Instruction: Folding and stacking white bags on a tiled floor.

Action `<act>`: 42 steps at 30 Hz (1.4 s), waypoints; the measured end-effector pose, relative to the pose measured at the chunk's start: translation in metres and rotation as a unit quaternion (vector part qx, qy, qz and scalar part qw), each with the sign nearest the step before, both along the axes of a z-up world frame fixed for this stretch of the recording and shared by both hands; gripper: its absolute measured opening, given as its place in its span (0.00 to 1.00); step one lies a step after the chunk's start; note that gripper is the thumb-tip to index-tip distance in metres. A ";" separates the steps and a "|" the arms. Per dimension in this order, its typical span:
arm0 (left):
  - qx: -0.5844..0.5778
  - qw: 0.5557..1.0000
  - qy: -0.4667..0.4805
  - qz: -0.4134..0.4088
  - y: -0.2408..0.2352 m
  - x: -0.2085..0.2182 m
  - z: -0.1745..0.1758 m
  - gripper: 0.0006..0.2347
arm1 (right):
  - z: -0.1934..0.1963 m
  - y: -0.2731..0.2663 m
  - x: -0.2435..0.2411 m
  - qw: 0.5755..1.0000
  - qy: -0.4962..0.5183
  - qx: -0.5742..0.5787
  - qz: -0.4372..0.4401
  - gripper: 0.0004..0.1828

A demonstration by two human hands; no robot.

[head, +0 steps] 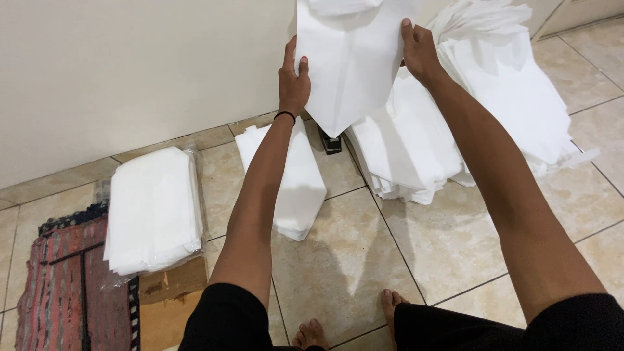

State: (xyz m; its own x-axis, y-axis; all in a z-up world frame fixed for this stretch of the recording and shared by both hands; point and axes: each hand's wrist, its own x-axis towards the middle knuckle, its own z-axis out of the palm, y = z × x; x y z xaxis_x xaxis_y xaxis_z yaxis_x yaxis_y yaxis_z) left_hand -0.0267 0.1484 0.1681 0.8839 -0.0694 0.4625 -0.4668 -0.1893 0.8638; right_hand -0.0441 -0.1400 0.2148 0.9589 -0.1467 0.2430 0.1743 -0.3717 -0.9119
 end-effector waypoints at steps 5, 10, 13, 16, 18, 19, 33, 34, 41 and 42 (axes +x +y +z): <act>-0.003 1.000 -0.012 0.012 0.022 -0.003 0.000 0.19 | -0.006 0.020 0.009 0.999 -0.024 0.025 0.020 0.20; 0.000 0.999 0.004 0.043 0.040 -0.005 0.003 0.19 | -0.003 0.043 0.014 0.996 -0.043 0.056 0.057 0.20; -0.003 0.998 0.009 0.062 0.054 -0.002 -0.001 0.19 | 0.002 0.062 0.012 0.994 -0.019 0.091 0.053 0.13; -0.019 0.997 0.008 0.078 0.072 -0.008 0.001 0.18 | -0.011 0.073 0.026 0.995 -0.008 0.081 0.066 0.12; -0.012 0.995 0.015 0.094 0.089 -0.007 -0.002 0.18 | -0.012 0.091 0.027 0.994 0.002 0.085 0.075 0.11; -0.006 0.994 0.021 0.103 0.098 -0.006 -0.003 0.19 | -0.012 0.100 0.027 0.993 0.011 0.088 0.077 0.10; 0.014 0.979 0.017 0.201 0.197 -0.021 -0.020 0.06 | -0.047 0.189 0.061 0.983 -0.035 0.049 0.172 0.10; 0.017 0.978 0.026 0.208 0.199 -0.020 -0.023 0.05 | -0.051 0.189 0.063 0.984 -0.028 0.045 0.170 0.10; 0.074 0.971 0.155 0.168 0.218 -0.005 -0.111 0.10 | -0.123 0.173 0.074 0.982 0.015 -0.002 0.189 0.12; 0.111 0.961 0.214 0.134 0.222 -0.001 -0.129 0.05 | -0.140 0.168 0.078 0.980 0.041 -0.042 0.190 0.17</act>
State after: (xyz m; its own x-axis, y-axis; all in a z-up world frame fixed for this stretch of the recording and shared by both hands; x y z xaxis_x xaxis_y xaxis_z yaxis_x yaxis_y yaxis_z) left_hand -0.0277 0.3706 0.0387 0.9898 0.1329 0.0519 0.0143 -0.4543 0.8907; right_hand 0.0337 0.0276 0.0746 0.9573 0.2422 0.1579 0.2414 -0.3691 -0.8975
